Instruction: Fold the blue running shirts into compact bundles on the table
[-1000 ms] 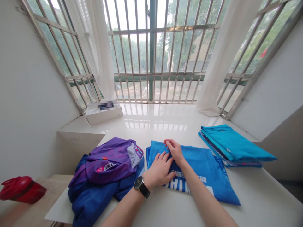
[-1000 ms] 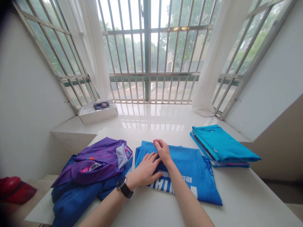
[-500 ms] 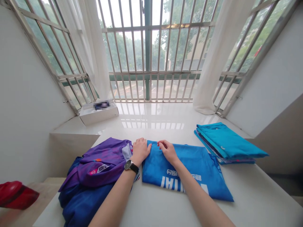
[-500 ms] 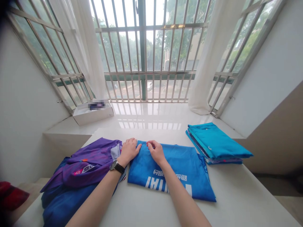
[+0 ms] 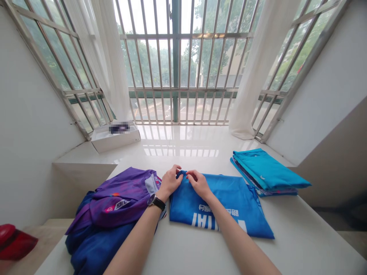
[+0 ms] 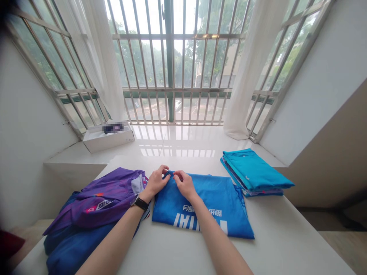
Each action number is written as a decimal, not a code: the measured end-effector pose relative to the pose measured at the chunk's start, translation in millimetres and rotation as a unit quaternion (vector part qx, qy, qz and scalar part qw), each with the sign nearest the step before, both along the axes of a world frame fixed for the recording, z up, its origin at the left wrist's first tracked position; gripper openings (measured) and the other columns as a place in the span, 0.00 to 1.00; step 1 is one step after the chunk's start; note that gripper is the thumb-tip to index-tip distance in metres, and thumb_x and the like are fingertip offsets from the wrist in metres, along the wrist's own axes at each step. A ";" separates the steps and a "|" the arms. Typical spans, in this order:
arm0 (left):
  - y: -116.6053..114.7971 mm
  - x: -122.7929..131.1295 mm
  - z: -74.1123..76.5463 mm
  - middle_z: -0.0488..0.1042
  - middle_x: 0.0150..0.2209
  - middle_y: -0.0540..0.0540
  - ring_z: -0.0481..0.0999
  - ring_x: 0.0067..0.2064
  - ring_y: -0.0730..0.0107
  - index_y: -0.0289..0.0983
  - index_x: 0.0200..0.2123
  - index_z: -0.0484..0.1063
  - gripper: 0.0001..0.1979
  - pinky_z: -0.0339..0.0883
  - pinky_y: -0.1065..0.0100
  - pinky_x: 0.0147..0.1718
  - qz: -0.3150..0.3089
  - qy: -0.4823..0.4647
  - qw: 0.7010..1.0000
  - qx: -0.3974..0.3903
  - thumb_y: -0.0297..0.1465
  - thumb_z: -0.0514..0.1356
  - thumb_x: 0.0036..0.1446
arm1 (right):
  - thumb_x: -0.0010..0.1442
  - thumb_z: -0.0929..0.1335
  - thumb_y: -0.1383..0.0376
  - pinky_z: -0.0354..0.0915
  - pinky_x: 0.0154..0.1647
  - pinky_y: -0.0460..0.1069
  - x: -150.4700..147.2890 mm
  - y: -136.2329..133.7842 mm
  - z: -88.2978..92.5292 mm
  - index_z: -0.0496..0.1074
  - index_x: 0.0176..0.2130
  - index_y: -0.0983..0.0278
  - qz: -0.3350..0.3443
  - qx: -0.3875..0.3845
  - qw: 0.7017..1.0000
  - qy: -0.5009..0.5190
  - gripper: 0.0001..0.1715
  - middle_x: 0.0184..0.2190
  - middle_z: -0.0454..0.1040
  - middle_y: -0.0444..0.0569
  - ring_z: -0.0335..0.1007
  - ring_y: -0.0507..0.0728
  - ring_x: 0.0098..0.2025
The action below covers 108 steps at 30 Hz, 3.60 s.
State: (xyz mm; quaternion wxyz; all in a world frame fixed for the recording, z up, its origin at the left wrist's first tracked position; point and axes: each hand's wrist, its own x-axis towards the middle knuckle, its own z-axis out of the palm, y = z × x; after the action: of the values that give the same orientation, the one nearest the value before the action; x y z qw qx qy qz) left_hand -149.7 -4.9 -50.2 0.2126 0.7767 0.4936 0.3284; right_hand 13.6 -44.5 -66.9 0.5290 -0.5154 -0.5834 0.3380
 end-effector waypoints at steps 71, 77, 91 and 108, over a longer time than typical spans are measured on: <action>-3.3 -40.1 27.7 0.76 0.30 0.52 0.77 0.34 0.65 0.41 0.41 0.70 0.14 0.63 0.70 0.31 -0.020 0.145 0.984 -0.105 0.29 0.64 0.49 | 0.47 0.68 0.62 0.52 0.22 0.47 11.6 -2.9 17.6 0.71 0.28 0.61 0.034 -0.095 0.950 0.294 0.06 0.16 0.65 0.38 0.56 0.50 0.19; -13.7 -16.6 24.6 0.74 0.28 0.53 0.75 0.31 0.67 0.40 0.41 0.69 0.15 0.60 0.71 0.29 -0.023 0.121 0.992 -0.043 0.23 0.59 0.48 | 0.46 0.68 0.62 0.52 0.21 0.46 11.5 -1.2 18.4 0.71 0.28 0.61 0.034 -0.102 0.947 0.303 0.06 0.15 0.65 0.38 0.55 0.50 0.18; -13.2 -9.9 21.4 0.77 0.29 0.46 0.78 0.31 0.63 0.37 0.35 0.71 0.16 0.71 0.66 0.32 -0.092 -0.045 0.964 -0.247 0.44 0.54 0.62 | 0.46 0.68 0.62 0.53 0.20 0.45 13.0 2.2 15.8 0.70 0.29 0.62 0.042 -0.106 0.944 0.309 0.07 0.15 0.64 0.38 0.55 0.49 0.18; -4.3 -31.9 24.7 0.78 0.31 0.46 0.79 0.33 0.63 0.32 0.48 0.69 0.18 0.72 0.67 0.35 -0.026 0.072 0.980 -0.182 0.26 0.63 0.53 | 0.53 0.67 0.56 0.70 0.31 0.50 1.5 8.2 -3.0 0.61 0.57 0.60 0.038 -0.020 0.994 0.100 0.33 0.44 0.79 0.53 0.77 0.59 0.40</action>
State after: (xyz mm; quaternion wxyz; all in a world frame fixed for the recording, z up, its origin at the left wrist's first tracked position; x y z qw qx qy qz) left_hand -181.6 -9.2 -25.5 0.3229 0.7592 0.5389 0.1701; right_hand 15.2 -36.3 -70.0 0.5612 -0.4673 -0.5393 0.4193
